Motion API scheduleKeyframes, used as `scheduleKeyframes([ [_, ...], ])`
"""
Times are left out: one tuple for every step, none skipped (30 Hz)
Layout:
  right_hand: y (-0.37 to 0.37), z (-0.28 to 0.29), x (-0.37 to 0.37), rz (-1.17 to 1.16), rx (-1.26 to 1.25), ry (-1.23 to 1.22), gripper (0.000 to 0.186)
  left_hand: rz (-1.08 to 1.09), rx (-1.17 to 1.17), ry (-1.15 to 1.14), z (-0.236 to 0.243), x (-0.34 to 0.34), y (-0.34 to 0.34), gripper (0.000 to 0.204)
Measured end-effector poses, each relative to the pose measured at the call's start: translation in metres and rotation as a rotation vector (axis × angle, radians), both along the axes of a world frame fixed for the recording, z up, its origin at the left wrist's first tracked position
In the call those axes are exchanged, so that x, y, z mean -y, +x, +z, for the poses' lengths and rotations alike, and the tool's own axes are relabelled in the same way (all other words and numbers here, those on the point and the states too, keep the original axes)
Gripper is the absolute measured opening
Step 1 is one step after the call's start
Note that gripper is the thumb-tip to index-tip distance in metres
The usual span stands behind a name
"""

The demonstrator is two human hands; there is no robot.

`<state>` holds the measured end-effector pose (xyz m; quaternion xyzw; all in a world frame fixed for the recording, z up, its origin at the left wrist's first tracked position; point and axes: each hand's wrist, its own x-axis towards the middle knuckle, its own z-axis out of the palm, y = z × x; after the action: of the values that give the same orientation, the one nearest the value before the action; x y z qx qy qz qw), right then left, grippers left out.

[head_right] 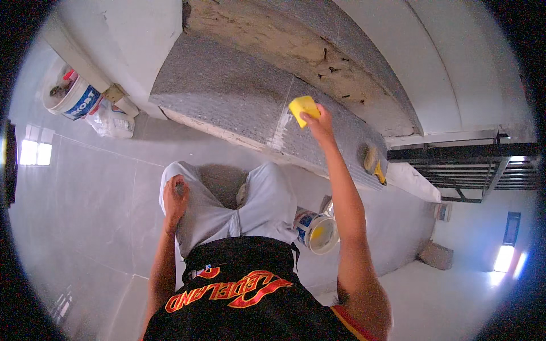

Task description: Repairing and cleaning concrete stairs using a sponge, brush, and putty knife with adhesive.

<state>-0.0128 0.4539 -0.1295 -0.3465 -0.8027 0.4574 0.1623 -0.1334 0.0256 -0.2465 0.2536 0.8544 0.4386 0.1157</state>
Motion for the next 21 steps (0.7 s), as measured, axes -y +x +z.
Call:
scheduleKeyframes([
  [-0.007, -0.002, -0.006, -0.009, 0.089, 0.148, 0.047, 0.004, -0.001, -0.001, 0.000, 0.000, 0.001, 0.026],
  [-0.013, -0.007, -0.010, -0.005, 0.088, 0.146, 0.047, 0.011, -0.007, 0.016, 0.001, 0.000, 0.001, 0.026],
  [-0.022, -0.010, -0.012, -0.023, -0.011, 0.398, 0.044, 0.018, -0.013, 0.034, 0.000, 0.001, 0.001, 0.026],
  [-0.029, -0.013, -0.015, -0.043, -0.112, 0.649, 0.041, 0.021, -0.013, 0.031, 0.000, 0.002, 0.000, 0.026],
  [-0.035, -0.015, -0.017, -0.041, -0.112, 0.646, 0.041, 0.018, -0.007, 0.024, -0.001, 0.002, 0.000, 0.025],
  [-0.039, -0.017, -0.021, -0.008, -0.015, 0.783, 0.040, 0.015, 0.000, 0.017, 0.000, 0.002, 0.000, 0.025],
  [-0.042, -0.020, -0.024, 0.025, 0.084, 0.919, 0.040, 0.015, 0.002, 0.014, 0.001, 0.002, -0.001, 0.025],
  [-0.045, -0.023, -0.027, 0.024, 0.087, 0.917, 0.040, 0.002, -0.012, 0.013, 0.001, 0.001, -0.001, 0.025],
  [-0.045, -0.030, -0.030, 0.057, 0.132, 0.997, 0.040, -0.014, -0.021, 0.011, 0.003, -0.001, 0.000, 0.025],
  [-0.042, -0.035, -0.032, 0.089, 0.180, 1.077, 0.041, -0.020, -0.015, 0.010, 0.005, -0.004, 0.000, 0.025],
  [-0.034, -0.040, -0.033, 0.084, 0.191, 1.077, 0.041, -0.030, -0.017, 0.008, 0.006, -0.009, 0.000, 0.024],
  [-0.036, -0.048, -0.017, 0.037, 0.195, 1.017, 0.041, -0.027, -0.019, -0.010, 0.006, -0.005, -0.001, 0.024],
  [-0.037, -0.050, 0.001, -0.011, 0.200, 0.962, 0.041, -0.024, -0.013, -0.018, 0.004, -0.002, -0.001, 0.024],
  [-0.033, -0.050, 0.018, -0.006, 0.205, 0.956, 0.041, -0.026, -0.026, -0.016, 0.003, 0.001, -0.002, 0.023],
  [-0.026, -0.044, 0.038, 0.049, 0.286, 0.861, 0.041, -0.026, -0.041, -0.009, 0.001, 0.003, -0.003, 0.023],
  [-0.015, -0.041, 0.055, 0.098, 0.370, 0.769, 0.042, -0.026, -0.036, -0.007, 0.000, 0.002, -0.004, 0.023],
  [0.000, -0.044, 0.071, 0.145, 0.313, 0.778, 0.042, -0.033, -0.032, -0.013, 0.001, -0.001, -0.004, 0.022],
  [0.016, -0.048, 0.087, 0.193, 0.255, 0.783, 0.043, -0.040, -0.030, -0.022, 0.000, -0.002, -0.003, 0.022],
  [0.028, -0.046, 0.105, 0.243, 0.255, 0.681, 0.043, -0.039, -0.026, -0.023, 0.000, -0.002, -0.002, 0.022],
  [0.037, -0.040, 0.119, 0.291, 0.252, 0.577, 0.043, -0.029, -0.029, -0.019, 0.000, -0.001, -0.001, 0.022],
  [0.042, -0.031, 0.126, 0.288, 0.252, 0.576, 0.043, -0.021, -0.034, -0.015, -0.001, 0.000, -0.002, 0.022],
])
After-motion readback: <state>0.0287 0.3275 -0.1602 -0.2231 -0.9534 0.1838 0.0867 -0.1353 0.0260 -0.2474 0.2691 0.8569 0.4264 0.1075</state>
